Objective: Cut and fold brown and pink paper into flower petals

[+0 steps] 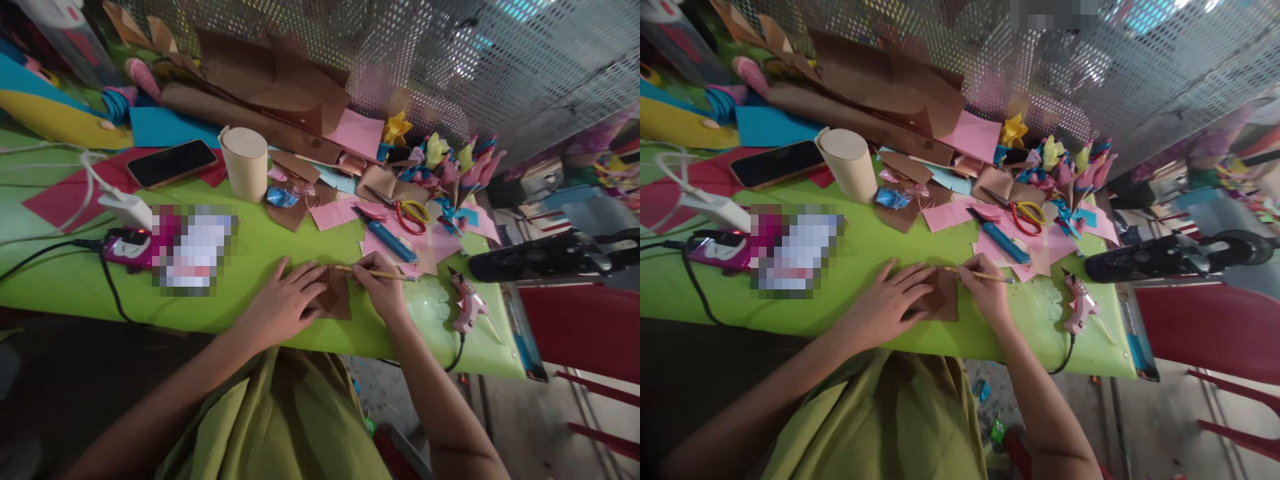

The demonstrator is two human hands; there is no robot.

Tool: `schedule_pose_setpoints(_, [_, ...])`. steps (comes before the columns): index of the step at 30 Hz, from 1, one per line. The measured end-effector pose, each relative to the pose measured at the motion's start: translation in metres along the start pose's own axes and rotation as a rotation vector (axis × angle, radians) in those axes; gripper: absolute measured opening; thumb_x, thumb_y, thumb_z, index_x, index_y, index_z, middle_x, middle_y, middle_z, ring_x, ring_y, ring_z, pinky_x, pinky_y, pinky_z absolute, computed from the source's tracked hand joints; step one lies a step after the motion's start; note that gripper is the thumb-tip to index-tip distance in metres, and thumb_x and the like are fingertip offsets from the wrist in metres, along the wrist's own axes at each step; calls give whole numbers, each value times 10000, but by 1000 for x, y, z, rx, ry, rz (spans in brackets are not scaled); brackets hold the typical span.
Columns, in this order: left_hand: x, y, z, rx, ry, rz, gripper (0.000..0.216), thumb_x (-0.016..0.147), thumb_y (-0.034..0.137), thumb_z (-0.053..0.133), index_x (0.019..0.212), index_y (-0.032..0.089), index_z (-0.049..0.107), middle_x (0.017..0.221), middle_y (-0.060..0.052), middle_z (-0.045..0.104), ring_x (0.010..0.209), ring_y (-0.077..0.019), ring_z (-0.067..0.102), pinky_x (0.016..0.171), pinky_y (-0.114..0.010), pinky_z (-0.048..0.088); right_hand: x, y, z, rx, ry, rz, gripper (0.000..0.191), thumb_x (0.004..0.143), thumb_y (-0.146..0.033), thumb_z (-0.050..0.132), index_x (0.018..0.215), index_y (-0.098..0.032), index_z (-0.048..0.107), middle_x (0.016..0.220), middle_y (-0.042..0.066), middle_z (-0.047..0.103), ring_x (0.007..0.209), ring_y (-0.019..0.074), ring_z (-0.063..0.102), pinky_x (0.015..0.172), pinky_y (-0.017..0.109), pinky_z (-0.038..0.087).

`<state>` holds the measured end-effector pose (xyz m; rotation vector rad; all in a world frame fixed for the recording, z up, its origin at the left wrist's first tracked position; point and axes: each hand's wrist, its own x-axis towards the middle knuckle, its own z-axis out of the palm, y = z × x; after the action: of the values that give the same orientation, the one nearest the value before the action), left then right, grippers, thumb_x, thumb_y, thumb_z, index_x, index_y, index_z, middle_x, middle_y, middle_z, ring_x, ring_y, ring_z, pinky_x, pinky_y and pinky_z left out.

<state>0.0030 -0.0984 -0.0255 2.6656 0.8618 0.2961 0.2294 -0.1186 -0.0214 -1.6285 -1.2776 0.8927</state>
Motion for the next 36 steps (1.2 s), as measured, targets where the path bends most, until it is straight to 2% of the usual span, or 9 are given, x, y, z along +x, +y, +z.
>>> schedule_pose_setpoints(5, [0,0,0,3,-1,-3,429,965,377,536,1372,243,549,1553,-60,457,1457,-262,370,1227,-554,175,-7,-2,-3,-32,-5,-12,154,809,-316,648,718,-232,556,625,-25,607,566,143,520,543,279,391])
schedule_pose_setpoints(13, [0,0,2,19,6,1,440,978,410,499,1389,259,539,1557,-58,452,1463,-262,363,1235,-535,144,-26,-7,-4,-27,-50,51,160,782,-305,643,671,-232,554,581,-17,618,539,147,525,520,271,390])
schedule_pose_setpoints(20, [1,-1,1,9,-32,4,444,988,373,478,1413,245,494,1577,-59,421,1478,-249,335,1233,-542,137,-48,-9,-6,-47,-83,98,167,753,-300,648,644,-226,546,534,-26,573,492,127,458,474,247,326])
schedule_pose_setpoints(28, [-1,-2,2,-5,-14,4,367,979,380,500,1307,225,556,1576,-78,420,1491,-249,314,1237,-536,136,-66,-11,-8,-67,-138,118,182,759,-315,665,646,-222,556,528,-30,555,488,127,467,466,244,321])
schedule_pose_setpoints(31, [-1,-2,2,-15,-26,-5,342,983,361,495,1288,221,557,1581,-73,412,1489,-246,317,1236,-545,141,-64,-10,-11,-25,-131,100,183,785,-313,674,668,-221,568,554,-25,573,503,131,490,480,249,352])
schedule_pose_setpoints(36, [-1,-2,1,-27,-5,-18,330,965,353,539,1261,216,586,1557,-86,447,1464,-261,359,1230,-546,168,-40,-14,-7,67,-14,21,159,823,-316,668,730,-224,578,644,-6,637,559,141,556,531,263,428])
